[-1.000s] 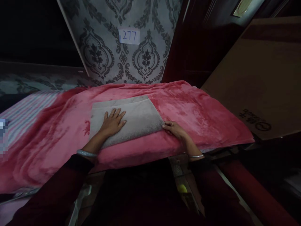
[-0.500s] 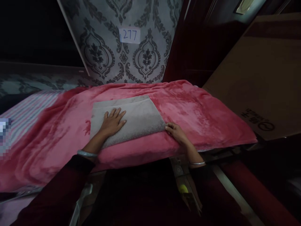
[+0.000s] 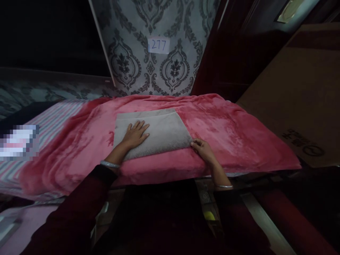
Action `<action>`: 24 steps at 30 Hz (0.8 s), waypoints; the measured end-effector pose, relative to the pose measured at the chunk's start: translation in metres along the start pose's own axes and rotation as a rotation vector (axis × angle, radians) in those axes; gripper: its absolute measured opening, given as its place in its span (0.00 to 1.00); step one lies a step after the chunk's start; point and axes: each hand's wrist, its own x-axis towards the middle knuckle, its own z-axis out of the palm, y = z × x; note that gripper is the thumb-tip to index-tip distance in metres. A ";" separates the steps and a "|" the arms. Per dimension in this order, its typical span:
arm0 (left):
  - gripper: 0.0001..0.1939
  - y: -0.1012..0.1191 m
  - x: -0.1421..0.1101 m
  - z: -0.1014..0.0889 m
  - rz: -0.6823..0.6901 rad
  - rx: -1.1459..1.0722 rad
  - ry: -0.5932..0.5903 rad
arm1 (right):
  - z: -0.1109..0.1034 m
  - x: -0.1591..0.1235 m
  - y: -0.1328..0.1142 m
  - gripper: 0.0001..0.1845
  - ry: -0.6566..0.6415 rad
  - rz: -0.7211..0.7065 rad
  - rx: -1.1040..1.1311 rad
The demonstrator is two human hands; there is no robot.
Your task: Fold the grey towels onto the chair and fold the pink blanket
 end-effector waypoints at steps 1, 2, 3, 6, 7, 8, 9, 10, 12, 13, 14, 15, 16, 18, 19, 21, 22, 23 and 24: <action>0.32 -0.004 -0.006 -0.001 -0.001 -0.017 -0.014 | 0.000 -0.001 0.001 0.25 0.009 0.005 -0.011; 0.31 -0.011 -0.014 -0.001 -0.010 -0.037 -0.018 | -0.001 -0.002 0.001 0.25 0.019 0.009 -0.024; 0.31 -0.018 -0.025 -0.001 -0.024 -0.063 -0.008 | -0.002 -0.003 0.002 0.24 0.028 0.010 -0.040; 0.29 -0.043 -0.072 0.003 -0.080 -0.197 0.121 | -0.004 -0.007 0.004 0.23 0.044 0.014 -0.072; 0.28 -0.050 -0.091 0.006 -0.111 -0.263 0.194 | -0.004 -0.007 0.005 0.23 0.045 0.015 -0.073; 0.27 -0.055 -0.109 0.008 -0.156 -0.343 0.270 | -0.004 -0.008 0.006 0.22 0.046 0.018 -0.069; 0.26 -0.058 -0.126 0.011 -0.218 -0.432 0.345 | -0.004 -0.009 0.006 0.22 0.051 0.020 -0.061; 0.25 -0.059 -0.141 0.013 -0.290 -0.522 0.410 | -0.003 -0.009 0.007 0.21 0.059 0.020 -0.053; 0.22 -0.055 -0.164 0.017 -0.414 -0.665 0.491 | -0.001 -0.011 0.007 0.20 0.081 0.014 -0.047; 0.20 -0.051 -0.171 0.019 -0.444 -0.695 0.510 | -0.001 -0.012 0.006 0.20 0.090 0.012 -0.049; 0.18 -0.047 -0.176 0.020 -0.451 -0.690 0.518 | 0.000 -0.012 0.006 0.20 0.094 0.012 -0.054; 0.15 -0.042 -0.178 0.020 -0.443 -0.660 0.523 | 0.000 -0.013 0.005 0.20 0.095 0.016 -0.062; 0.13 -0.038 -0.179 0.021 -0.432 -0.621 0.528 | 0.000 -0.013 0.004 0.20 0.094 0.021 -0.071; 0.10 -0.033 -0.178 0.021 -0.429 -0.578 0.545 | -0.001 -0.014 0.002 0.20 0.087 0.030 -0.086; 0.09 -0.031 -0.176 0.022 -0.435 -0.583 0.554 | -0.001 -0.014 0.001 0.20 0.084 0.031 -0.093; 0.09 -0.031 -0.175 0.023 -0.442 -0.606 0.568 | -0.001 -0.015 0.000 0.19 0.079 0.032 -0.107; 0.08 -0.031 -0.175 0.024 -0.438 -0.607 0.569 | -0.001 -0.015 -0.001 0.19 0.076 0.034 -0.114; 0.08 -0.031 -0.175 0.025 -0.431 -0.595 0.566 | -0.001 -0.015 -0.001 0.19 0.075 0.036 -0.118; 0.07 -0.032 -0.175 0.026 -0.424 -0.574 0.565 | -0.001 -0.015 -0.001 0.19 0.074 0.038 -0.119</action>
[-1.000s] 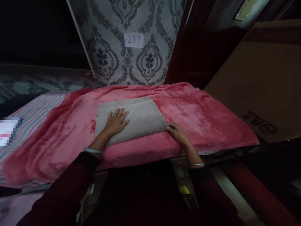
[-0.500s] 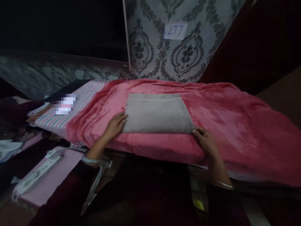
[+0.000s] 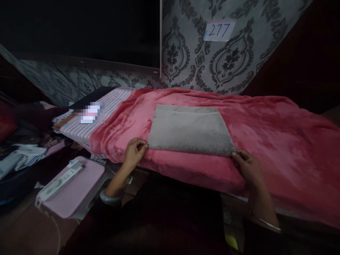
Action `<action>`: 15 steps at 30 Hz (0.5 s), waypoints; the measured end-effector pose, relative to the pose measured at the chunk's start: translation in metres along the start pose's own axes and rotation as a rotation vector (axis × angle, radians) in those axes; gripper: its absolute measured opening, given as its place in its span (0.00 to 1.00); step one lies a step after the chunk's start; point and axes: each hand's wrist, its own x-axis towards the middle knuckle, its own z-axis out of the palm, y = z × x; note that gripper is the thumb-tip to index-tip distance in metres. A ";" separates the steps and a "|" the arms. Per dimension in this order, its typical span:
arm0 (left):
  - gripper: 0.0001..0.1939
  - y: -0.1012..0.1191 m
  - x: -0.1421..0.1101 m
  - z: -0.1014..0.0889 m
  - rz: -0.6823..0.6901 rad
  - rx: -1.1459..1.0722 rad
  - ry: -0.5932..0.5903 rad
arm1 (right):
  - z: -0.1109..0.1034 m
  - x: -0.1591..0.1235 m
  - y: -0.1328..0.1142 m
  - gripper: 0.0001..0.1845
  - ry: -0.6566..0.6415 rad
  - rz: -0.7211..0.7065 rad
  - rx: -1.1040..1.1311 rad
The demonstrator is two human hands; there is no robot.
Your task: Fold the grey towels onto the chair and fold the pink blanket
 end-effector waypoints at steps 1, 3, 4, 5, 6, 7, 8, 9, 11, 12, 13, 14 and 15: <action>0.07 -0.001 -0.001 0.001 0.010 0.023 0.002 | 0.000 0.000 0.000 0.20 -0.001 0.000 0.001; 0.06 -0.003 -0.002 0.002 0.021 0.063 0.013 | 0.001 0.001 0.002 0.20 0.003 -0.003 0.009; 0.06 -0.003 -0.003 0.003 0.023 0.071 0.018 | 0.001 0.001 0.003 0.20 0.009 -0.002 0.013; 0.06 -0.003 -0.004 0.004 0.024 0.067 0.025 | 0.002 0.001 0.003 0.21 0.016 0.001 0.015; 0.06 -0.003 -0.005 0.004 0.023 0.051 0.032 | 0.002 0.001 0.004 0.21 0.022 0.005 0.013; 0.06 -0.002 -0.006 0.005 0.020 0.026 0.039 | 0.002 0.001 0.004 0.21 0.024 0.009 0.010; 0.06 -0.001 -0.007 0.005 0.016 -0.001 0.046 | 0.003 0.001 0.003 0.22 0.023 0.011 0.009; 0.06 0.000 -0.008 0.005 0.008 -0.027 0.054 | 0.003 0.001 0.003 0.22 0.021 0.012 0.011; 0.07 0.002 -0.009 0.005 -0.010 -0.061 0.060 | 0.003 0.000 0.002 0.22 0.019 0.014 0.024; 0.07 0.002 -0.009 0.004 -0.018 -0.067 0.051 | 0.003 0.000 0.001 0.22 0.019 0.016 0.032; 0.08 0.002 -0.008 0.003 -0.024 -0.066 0.034 | 0.003 -0.001 0.000 0.22 0.019 0.018 0.041; 0.08 0.002 -0.007 0.003 -0.031 -0.057 0.008 | 0.003 0.000 0.000 0.22 0.015 0.017 0.047; 0.09 0.001 -0.006 0.002 -0.037 -0.043 -0.022 | 0.002 0.000 -0.001 0.22 0.005 0.013 0.049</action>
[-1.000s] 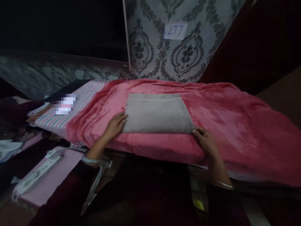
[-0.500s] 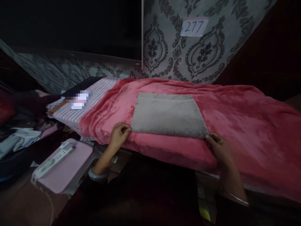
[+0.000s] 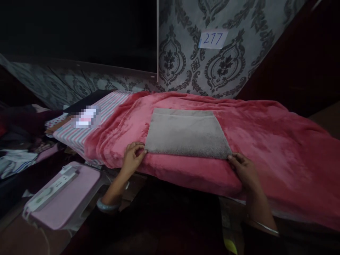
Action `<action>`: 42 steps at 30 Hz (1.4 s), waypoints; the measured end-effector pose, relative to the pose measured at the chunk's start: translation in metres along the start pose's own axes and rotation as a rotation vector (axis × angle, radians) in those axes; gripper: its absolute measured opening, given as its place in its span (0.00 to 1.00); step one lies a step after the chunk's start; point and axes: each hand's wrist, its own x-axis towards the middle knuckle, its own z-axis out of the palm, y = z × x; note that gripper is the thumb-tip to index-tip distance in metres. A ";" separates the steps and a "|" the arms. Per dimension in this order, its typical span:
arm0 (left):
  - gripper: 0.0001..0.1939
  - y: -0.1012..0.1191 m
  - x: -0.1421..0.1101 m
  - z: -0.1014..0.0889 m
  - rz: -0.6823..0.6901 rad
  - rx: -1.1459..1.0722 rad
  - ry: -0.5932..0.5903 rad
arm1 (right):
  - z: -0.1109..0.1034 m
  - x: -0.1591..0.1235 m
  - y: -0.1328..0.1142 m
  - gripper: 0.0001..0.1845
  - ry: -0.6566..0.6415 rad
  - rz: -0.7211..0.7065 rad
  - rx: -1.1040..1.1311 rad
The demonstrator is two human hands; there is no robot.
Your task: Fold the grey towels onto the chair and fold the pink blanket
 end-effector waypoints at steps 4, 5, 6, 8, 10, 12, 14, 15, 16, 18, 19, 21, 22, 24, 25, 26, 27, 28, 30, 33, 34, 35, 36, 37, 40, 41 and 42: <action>0.10 0.000 0.006 0.001 -0.023 0.081 -0.062 | -0.002 0.004 -0.001 0.22 -0.070 -0.003 -0.039; 0.11 0.001 0.007 0.003 -0.031 0.114 -0.052 | -0.002 0.006 -0.001 0.22 -0.082 0.003 -0.050; 0.12 0.003 0.007 0.005 -0.042 0.158 -0.036 | -0.002 0.007 -0.001 0.23 -0.088 0.006 -0.054; 0.13 0.008 0.007 0.010 -0.059 0.267 0.001 | 0.000 0.010 0.000 0.24 -0.083 0.002 -0.050; 0.14 0.013 0.007 0.016 -0.062 0.370 0.033 | 0.003 0.012 0.003 0.25 -0.061 -0.003 -0.044; 0.15 0.016 0.006 0.019 -0.058 0.435 0.052 | 0.006 0.014 0.006 0.26 -0.032 -0.002 -0.037; 0.17 0.016 0.007 0.021 -0.060 0.463 0.068 | 0.008 0.015 0.008 0.28 -0.012 -0.002 -0.032; 0.17 0.015 0.007 0.021 -0.058 0.467 0.070 | 0.008 0.015 0.008 0.28 -0.009 -0.005 -0.032; 0.17 0.014 0.008 0.020 -0.053 0.468 0.069 | 0.009 0.015 0.008 0.29 -0.010 -0.011 -0.032; 0.17 0.010 0.010 0.018 -0.042 0.460 0.058 | 0.010 0.015 0.007 0.29 -0.005 -0.030 -0.036; 0.17 0.009 0.011 0.017 -0.036 0.452 0.052 | 0.010 0.014 0.007 0.30 0.000 -0.042 -0.041; 0.18 0.007 0.013 0.015 -0.026 0.436 0.053 | 0.012 0.015 0.005 0.30 0.016 -0.070 -0.062; 0.19 0.006 0.013 0.016 -0.022 0.436 0.063 | 0.012 0.015 0.005 0.31 0.029 -0.088 -0.084; 0.19 0.007 0.014 0.017 -0.014 0.455 0.090 | 0.015 0.018 0.004 0.30 0.067 -0.129 -0.154; 0.20 0.008 0.014 0.019 -0.010 0.469 0.104 | 0.016 0.019 0.004 0.30 0.095 -0.148 -0.201; 0.19 0.008 0.014 0.020 -0.005 0.480 0.117 | 0.018 0.021 0.005 0.30 0.125 -0.163 -0.251; 0.19 0.009 0.014 0.022 0.002 0.485 0.129 | 0.020 0.022 0.005 0.29 0.154 -0.171 -0.298; 0.18 0.008 0.014 0.022 0.007 0.483 0.140 | 0.021 0.024 0.006 0.29 0.179 -0.175 -0.334; 0.17 0.006 0.016 0.022 0.015 0.465 0.150 | 0.024 0.025 0.010 0.26 0.216 -0.181 -0.375; 0.14 0.001 0.020 0.013 0.017 0.371 0.134 | 0.023 0.025 0.015 0.21 0.230 -0.172 -0.397; 0.13 0.000 0.021 0.010 0.033 0.325 0.142 | 0.022 0.024 0.016 0.20 0.248 -0.165 -0.410; 0.12 0.002 0.022 0.007 0.059 0.289 0.168 | 0.021 0.023 0.015 0.19 0.281 -0.165 -0.427; 0.12 0.005 0.024 0.006 0.094 0.269 0.205 | 0.022 0.023 0.013 0.19 0.326 -0.180 -0.446; 0.14 0.011 0.026 0.006 0.139 0.266 0.237 | 0.025 0.022 0.007 0.21 0.369 -0.215 -0.470; 0.22 0.042 0.038 0.023 0.299 0.315 0.145 | 0.050 0.024 -0.023 0.26 0.336 -0.409 -0.584; 0.24 0.055 0.044 0.032 0.356 0.332 0.037 | 0.062 0.026 -0.036 0.27 0.260 -0.477 -0.638; 0.26 0.067 0.051 0.042 0.405 0.357 -0.074 | 0.075 0.029 -0.049 0.29 0.166 -0.532 -0.697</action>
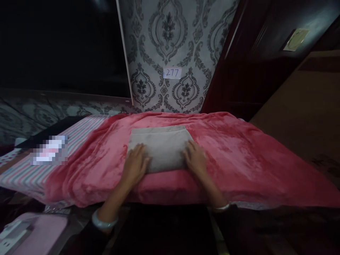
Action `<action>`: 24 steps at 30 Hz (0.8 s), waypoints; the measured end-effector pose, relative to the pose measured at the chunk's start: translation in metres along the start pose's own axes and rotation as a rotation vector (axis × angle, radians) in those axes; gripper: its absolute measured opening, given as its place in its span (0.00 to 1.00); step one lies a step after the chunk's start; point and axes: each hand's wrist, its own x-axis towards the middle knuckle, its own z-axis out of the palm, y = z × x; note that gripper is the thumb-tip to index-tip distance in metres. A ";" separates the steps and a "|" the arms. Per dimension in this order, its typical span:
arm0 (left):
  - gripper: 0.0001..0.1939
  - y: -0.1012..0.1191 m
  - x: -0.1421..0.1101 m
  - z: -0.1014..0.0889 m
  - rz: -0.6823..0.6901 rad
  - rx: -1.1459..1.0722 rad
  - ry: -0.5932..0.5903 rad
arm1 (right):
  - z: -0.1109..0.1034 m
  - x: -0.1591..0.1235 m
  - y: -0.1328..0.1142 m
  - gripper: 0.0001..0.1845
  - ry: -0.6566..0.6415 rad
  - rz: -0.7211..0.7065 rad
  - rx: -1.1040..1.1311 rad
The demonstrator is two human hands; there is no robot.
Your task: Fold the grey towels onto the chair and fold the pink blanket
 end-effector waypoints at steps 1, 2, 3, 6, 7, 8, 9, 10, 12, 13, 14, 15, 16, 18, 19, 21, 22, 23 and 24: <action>0.29 0.010 0.013 0.006 0.055 0.010 -0.094 | 0.004 0.009 -0.014 0.31 -0.081 -0.075 -0.028; 0.31 0.018 0.024 0.012 0.096 0.027 -0.179 | 0.008 0.018 -0.025 0.32 -0.157 -0.133 -0.058; 0.33 0.023 0.034 0.018 0.116 0.049 -0.255 | 0.012 0.026 -0.033 0.33 -0.230 -0.173 -0.089; 0.35 0.021 0.050 0.031 0.086 0.125 -0.407 | 0.021 0.041 -0.030 0.33 -0.396 -0.182 -0.180; 0.35 0.016 0.051 0.034 0.066 0.146 -0.427 | 0.023 0.043 -0.024 0.33 -0.425 -0.163 -0.203; 0.34 0.009 0.051 0.035 0.047 0.163 -0.431 | 0.024 0.044 -0.017 0.34 -0.440 -0.145 -0.218; 0.34 0.001 0.050 0.035 0.031 0.177 -0.422 | 0.025 0.044 -0.010 0.35 -0.443 -0.133 -0.225; 0.34 -0.007 0.048 0.034 0.015 0.191 -0.407 | 0.026 0.044 -0.005 0.35 -0.438 -0.127 -0.229; 0.34 -0.025 0.047 0.028 -0.049 0.223 -0.385 | 0.027 0.044 0.002 0.36 -0.425 -0.113 -0.233; 0.35 -0.033 0.047 0.025 -0.094 0.239 -0.381 | 0.027 0.045 0.004 0.36 -0.419 -0.092 -0.235; 0.35 -0.042 0.048 0.021 -0.141 0.251 -0.380 | 0.028 0.046 0.006 0.36 -0.415 -0.062 -0.235; 0.35 -0.050 0.050 0.018 -0.183 0.257 -0.384 | 0.028 0.048 0.008 0.37 -0.413 -0.025 -0.233; 0.36 -0.058 0.052 0.015 -0.214 0.256 -0.388 | 0.029 0.051 0.011 0.37 -0.413 0.015 -0.228; 0.36 -0.072 0.060 0.011 -0.247 0.230 -0.386 | 0.031 0.060 0.020 0.37 -0.408 0.095 -0.204; 0.35 -0.079 0.065 0.009 -0.261 0.203 -0.374 | 0.032 0.067 0.026 0.37 -0.403 0.131 -0.181; 0.31 -0.093 0.080 0.009 -0.330 0.091 -0.293 | 0.036 0.084 0.040 0.36 -0.375 0.203 -0.087; 0.29 -0.099 0.089 0.010 -0.388 -0.004 -0.222 | 0.038 0.095 0.047 0.34 -0.357 0.233 -0.030; 0.26 -0.105 0.099 0.011 -0.447 -0.107 -0.146 | 0.040 0.106 0.053 0.31 -0.339 0.257 0.021; 0.23 -0.111 0.109 0.014 -0.500 -0.203 -0.077 | 0.042 0.117 0.058 0.28 -0.322 0.276 0.061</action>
